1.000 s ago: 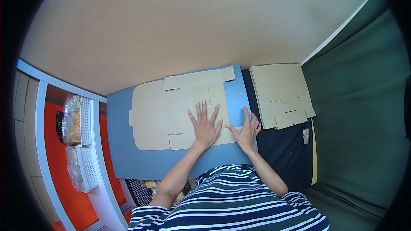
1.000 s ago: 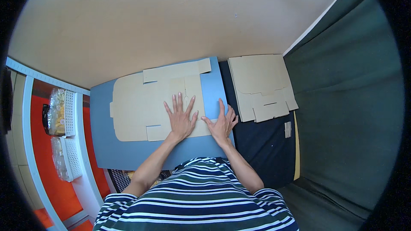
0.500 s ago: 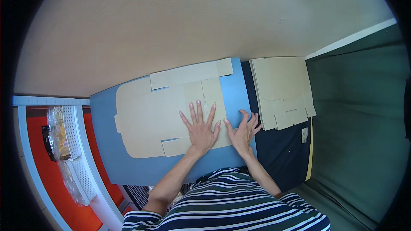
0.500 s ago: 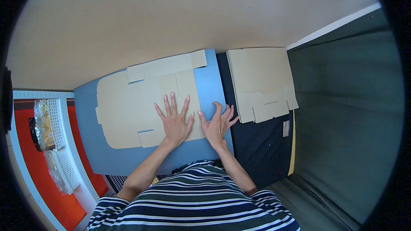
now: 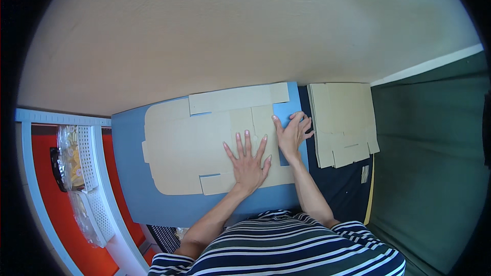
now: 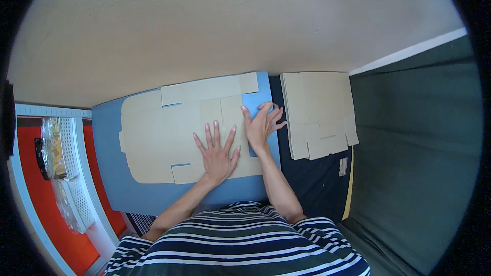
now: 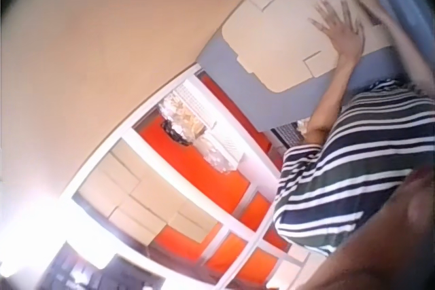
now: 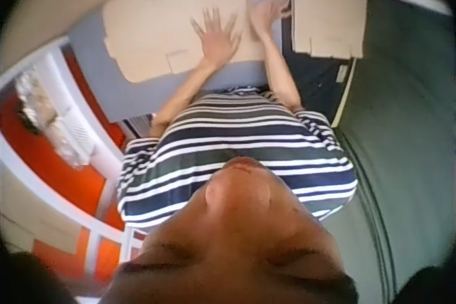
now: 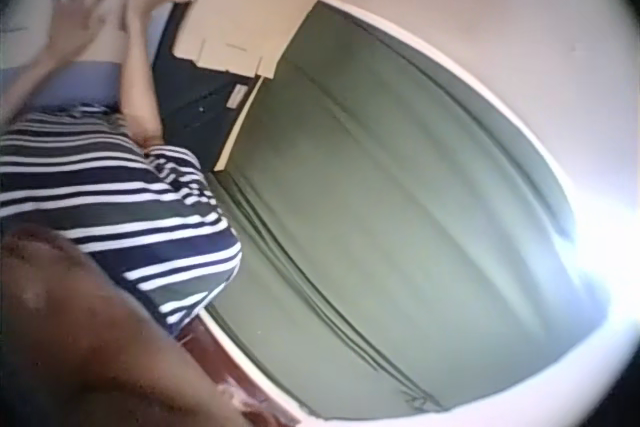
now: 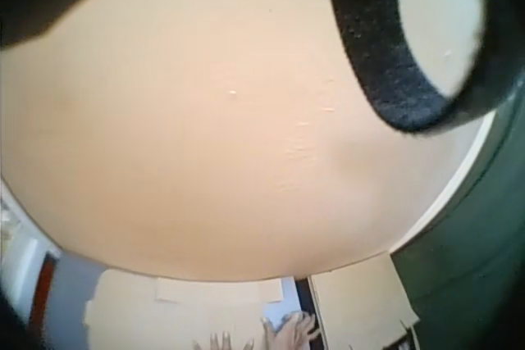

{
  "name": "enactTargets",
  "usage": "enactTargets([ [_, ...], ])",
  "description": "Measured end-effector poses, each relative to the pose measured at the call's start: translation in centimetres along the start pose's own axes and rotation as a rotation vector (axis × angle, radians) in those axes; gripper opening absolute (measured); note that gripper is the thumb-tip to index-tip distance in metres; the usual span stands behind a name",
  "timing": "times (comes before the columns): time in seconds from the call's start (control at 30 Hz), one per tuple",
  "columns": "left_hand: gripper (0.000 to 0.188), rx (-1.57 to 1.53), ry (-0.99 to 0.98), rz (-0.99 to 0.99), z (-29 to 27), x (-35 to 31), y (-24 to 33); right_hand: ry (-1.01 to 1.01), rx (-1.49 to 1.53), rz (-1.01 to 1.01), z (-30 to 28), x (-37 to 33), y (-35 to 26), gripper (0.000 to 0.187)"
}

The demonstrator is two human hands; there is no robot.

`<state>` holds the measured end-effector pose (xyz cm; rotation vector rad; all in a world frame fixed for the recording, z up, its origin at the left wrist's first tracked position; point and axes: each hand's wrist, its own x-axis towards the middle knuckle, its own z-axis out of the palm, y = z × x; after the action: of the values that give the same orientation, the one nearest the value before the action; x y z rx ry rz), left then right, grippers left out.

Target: The person assembles a flat cardboard box by hand on a blue table. They fold the side flaps and bottom panels along pre-scored lines, tucking the tabs into slots to form the box structure. The person completes the assembly of one box and places it upright on the table.

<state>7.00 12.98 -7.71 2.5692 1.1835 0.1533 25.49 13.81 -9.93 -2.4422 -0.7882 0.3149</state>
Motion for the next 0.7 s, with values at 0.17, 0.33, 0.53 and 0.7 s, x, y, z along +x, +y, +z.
enactTargets([
  [0.17,0.072,-0.002,0.015,0.005,0.2,0.0,-0.1,0.000,-0.006,0.054,1.2,4.2,-1.5,0.079],
  [0.33,0.072,0.005,0.033,0.004,0.1,0.0,-0.2,-0.003,0.039,0.130,1.8,5.9,-3.6,0.093],
  [0.53,0.075,0.024,0.071,0.001,0.6,-0.3,0.0,0.027,0.042,0.104,0.7,3.7,-2.9,0.098],
  [0.7,0.073,0.035,0.079,0.008,0.8,-0.7,-0.1,-0.014,0.040,0.134,-0.8,0.4,-0.8,0.100],
])
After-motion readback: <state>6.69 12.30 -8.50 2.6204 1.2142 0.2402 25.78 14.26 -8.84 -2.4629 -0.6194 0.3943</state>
